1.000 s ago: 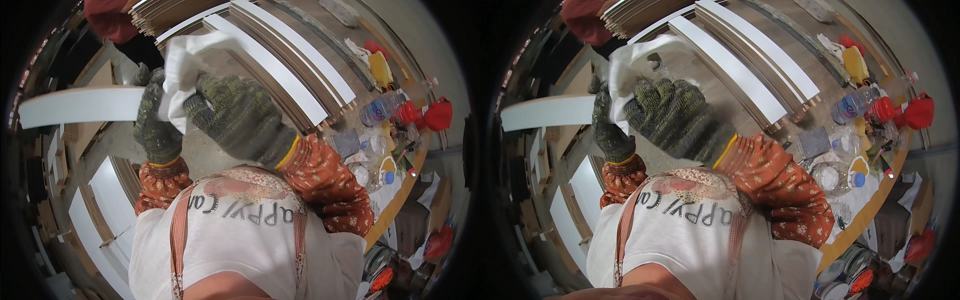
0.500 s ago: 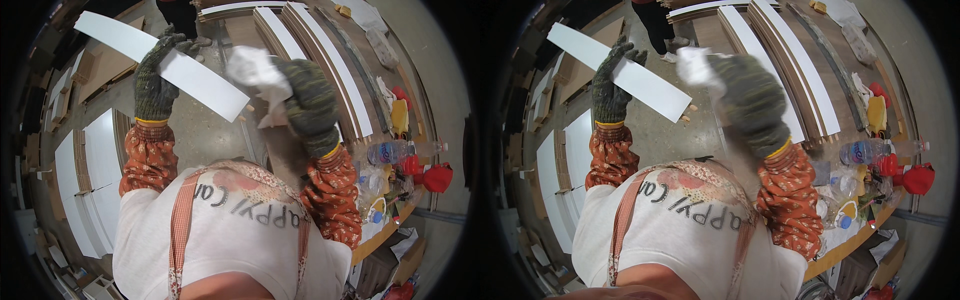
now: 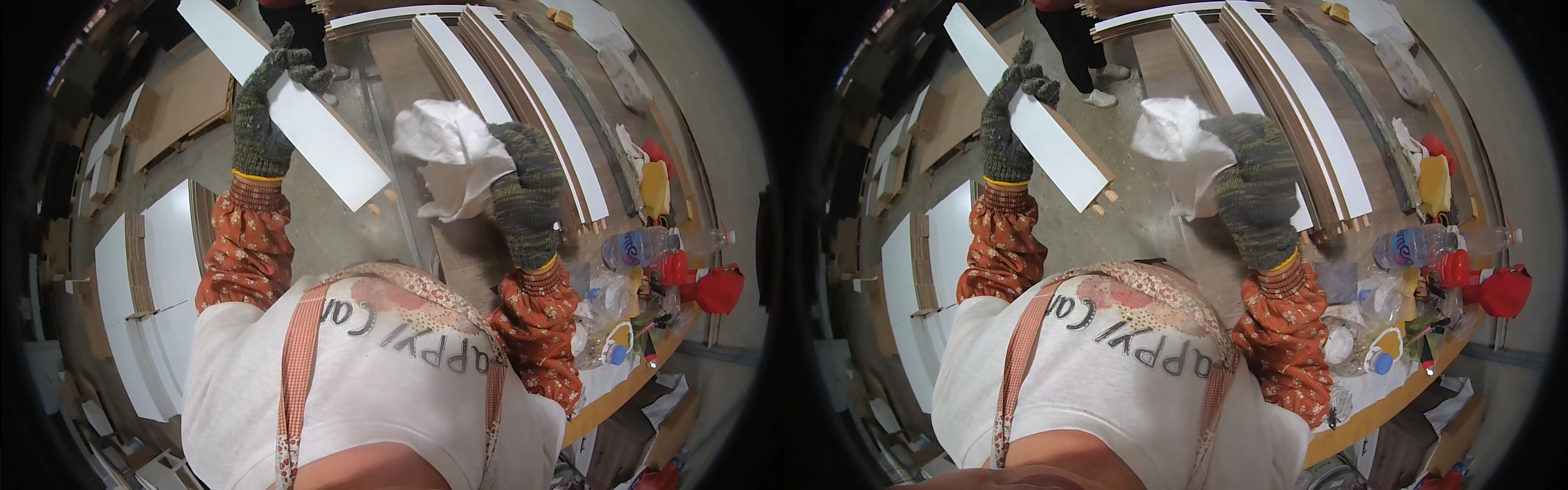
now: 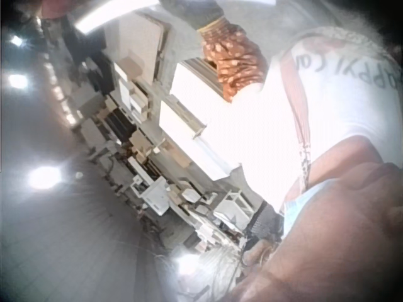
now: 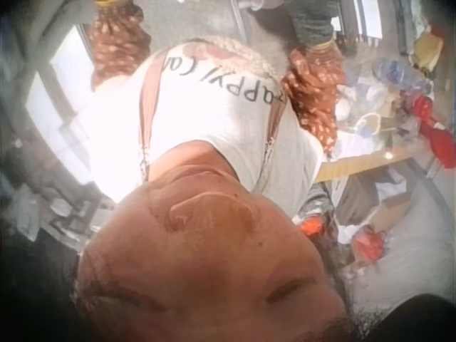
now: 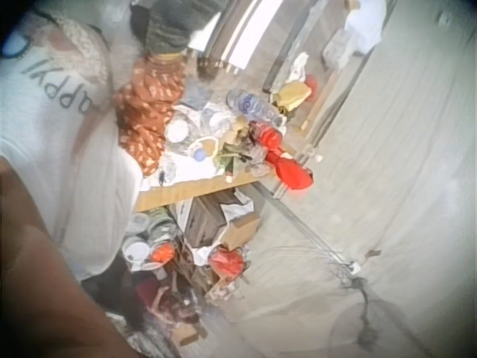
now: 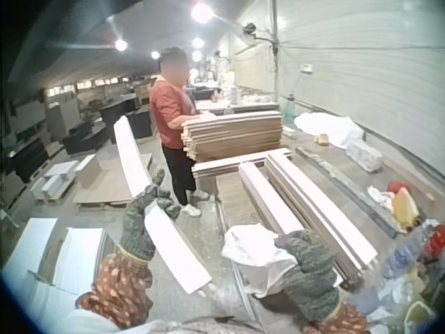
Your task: The person applies a liquid from a bottle onto white wooden slats, wipes them with a cloth, and then sands them using a sanding block while working at a metal table.
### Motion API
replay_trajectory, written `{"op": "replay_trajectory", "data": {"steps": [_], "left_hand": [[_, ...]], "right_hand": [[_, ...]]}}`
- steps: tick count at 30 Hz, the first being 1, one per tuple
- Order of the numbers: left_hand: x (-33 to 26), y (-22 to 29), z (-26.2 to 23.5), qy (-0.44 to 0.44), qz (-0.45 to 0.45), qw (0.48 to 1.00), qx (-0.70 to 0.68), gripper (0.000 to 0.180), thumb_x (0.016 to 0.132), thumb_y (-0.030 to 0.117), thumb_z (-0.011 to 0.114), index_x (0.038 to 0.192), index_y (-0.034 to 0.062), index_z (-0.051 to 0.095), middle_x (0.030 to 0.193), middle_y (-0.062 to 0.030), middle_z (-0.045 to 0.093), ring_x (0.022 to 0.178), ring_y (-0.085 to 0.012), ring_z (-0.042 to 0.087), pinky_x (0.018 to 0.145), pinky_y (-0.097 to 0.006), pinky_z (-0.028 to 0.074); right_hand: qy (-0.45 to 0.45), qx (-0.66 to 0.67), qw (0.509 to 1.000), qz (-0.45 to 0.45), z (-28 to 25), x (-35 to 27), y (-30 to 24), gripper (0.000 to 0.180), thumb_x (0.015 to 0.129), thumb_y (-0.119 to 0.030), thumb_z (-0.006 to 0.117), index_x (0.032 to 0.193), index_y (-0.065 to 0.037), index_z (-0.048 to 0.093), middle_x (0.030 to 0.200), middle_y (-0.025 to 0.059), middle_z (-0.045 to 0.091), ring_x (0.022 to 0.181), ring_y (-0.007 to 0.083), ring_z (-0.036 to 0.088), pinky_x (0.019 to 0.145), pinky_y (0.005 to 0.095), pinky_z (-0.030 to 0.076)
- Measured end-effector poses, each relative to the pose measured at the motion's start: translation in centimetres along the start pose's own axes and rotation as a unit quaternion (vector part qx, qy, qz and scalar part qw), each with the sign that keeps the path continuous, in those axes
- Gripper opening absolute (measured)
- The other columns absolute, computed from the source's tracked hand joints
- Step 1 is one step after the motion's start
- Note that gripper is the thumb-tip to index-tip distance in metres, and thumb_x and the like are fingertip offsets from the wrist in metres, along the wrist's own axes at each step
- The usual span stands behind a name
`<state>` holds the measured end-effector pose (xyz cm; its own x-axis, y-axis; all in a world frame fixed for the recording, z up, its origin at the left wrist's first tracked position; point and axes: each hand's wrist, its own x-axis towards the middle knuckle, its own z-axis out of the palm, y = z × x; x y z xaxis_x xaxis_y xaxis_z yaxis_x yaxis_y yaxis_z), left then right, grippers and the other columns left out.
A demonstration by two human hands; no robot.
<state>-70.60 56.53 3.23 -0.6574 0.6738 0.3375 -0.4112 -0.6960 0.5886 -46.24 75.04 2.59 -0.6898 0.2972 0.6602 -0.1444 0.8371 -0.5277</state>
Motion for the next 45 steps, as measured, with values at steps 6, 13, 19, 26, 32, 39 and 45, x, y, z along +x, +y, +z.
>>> {"op": "replay_trajectory", "data": {"steps": [6,13,19,26,32,39,45], "left_hand": [[-0.1,-0.8,1.1,0.002,0.002,1.000,0.007,0.049,0.085,0.012,0.051,0.130,0.0000,0.035,0.089,-0.0079,0.057,0.075,-0.0176,0.056,0.070,-0.032,0.050],[-0.7,-0.8,0.6,0.039,-0.059,0.982,0.178,0.041,0.079,0.015,0.058,0.116,-0.0007,0.048,0.097,-0.0135,0.059,0.076,-0.0211,0.061,0.067,-0.038,0.053],[-3.0,-0.6,-0.6,-0.092,-0.297,0.902,0.300,0.049,0.071,0.011,0.069,0.113,-0.0057,0.050,0.080,-0.0140,0.061,0.066,-0.0225,0.062,0.060,-0.034,0.053],[-4.2,-2.1,-0.3,-0.173,-0.449,0.794,0.373,0.046,0.069,0.008,0.072,0.107,-0.0104,0.054,0.079,-0.0162,0.063,0.066,-0.0214,0.063,0.060,-0.032,0.054],[-3.9,-1.9,-1.5,-0.228,-0.473,0.776,0.351,0.045,0.069,0.005,0.070,0.108,-0.0100,0.053,0.082,-0.0186,0.063,0.066,-0.0235,0.064,0.059,-0.033,0.053],[-3.0,-3.0,-0.5,-0.278,-0.458,0.768,0.351,0.041,0.072,0.008,0.069,0.108,-0.0046,0.056,0.083,-0.0154,0.064,0.068,-0.0214,0.062,0.060,-0.031,0.051],[0.3,-5.2,-0.5,-0.398,0.072,0.515,0.756,0.049,0.072,0.006,0.062,0.119,0.0135,0.053,0.088,-0.0106,0.061,0.072,-0.0257,0.058,0.064,-0.035,0.048]], "right_hand": [[0.029,0.090,0.989,0.110,1.2,-2.3,1.0,0.041,0.074,-0.001,0.047,0.115,0.004,0.051,0.109,0.0174,0.056,0.104,0.0278,0.052,0.092,0.0350,0.039],[0.050,0.085,0.981,0.168,0.2,-4.7,2.7,0.037,0.086,-0.012,0.050,0.119,0.004,0.045,0.109,0.0178,0.053,0.101,0.0261,0.052,0.086,0.0332,0.042],[0.146,-0.158,0.975,0.058,-2.0,-4.5,3.8,0.046,0.075,-0.018,0.063,0.111,0.007,0.049,0.107,0.0257,0.052,0.099,0.0385,0.051,0.086,0.0424,0.041],[0.189,-0.254,0.944,0.092,-5.4,-5.3,3.3,0.045,0.066,-0.014,0.069,0.105,0.003,0.054,0.095,0.0223,0.057,0.089,0.0367,0.056,0.078,0.0404,0.044],[0.331,-0.384,0.841,0.189,-9.7,-9.0,1.0,0.050,0.073,-0.033,0.063,0.104,0.006,0.053,0.095,0.0220,0.057,0.087,0.0351,0.056,0.073,0.0414,0.046],[0.385,-0.733,0.535,0.168,-16.0,-11.2,-1.8,0.043,0.080,-0.028,0.060,0.106,0.006,0.053,0.104,0.0216,0.056,0.095,0.0357,0.055,0.078,0.0422,0.046],[0.353,-0.551,0.742,0.146,-15.2,-6.5,-3.8,0.051,0.073,-0.013,0.067,0.118,0.002,0.049,0.117,0.0177,0.052,0.111,0.0312,0.048,0.094,0.0377,0.038]]}}
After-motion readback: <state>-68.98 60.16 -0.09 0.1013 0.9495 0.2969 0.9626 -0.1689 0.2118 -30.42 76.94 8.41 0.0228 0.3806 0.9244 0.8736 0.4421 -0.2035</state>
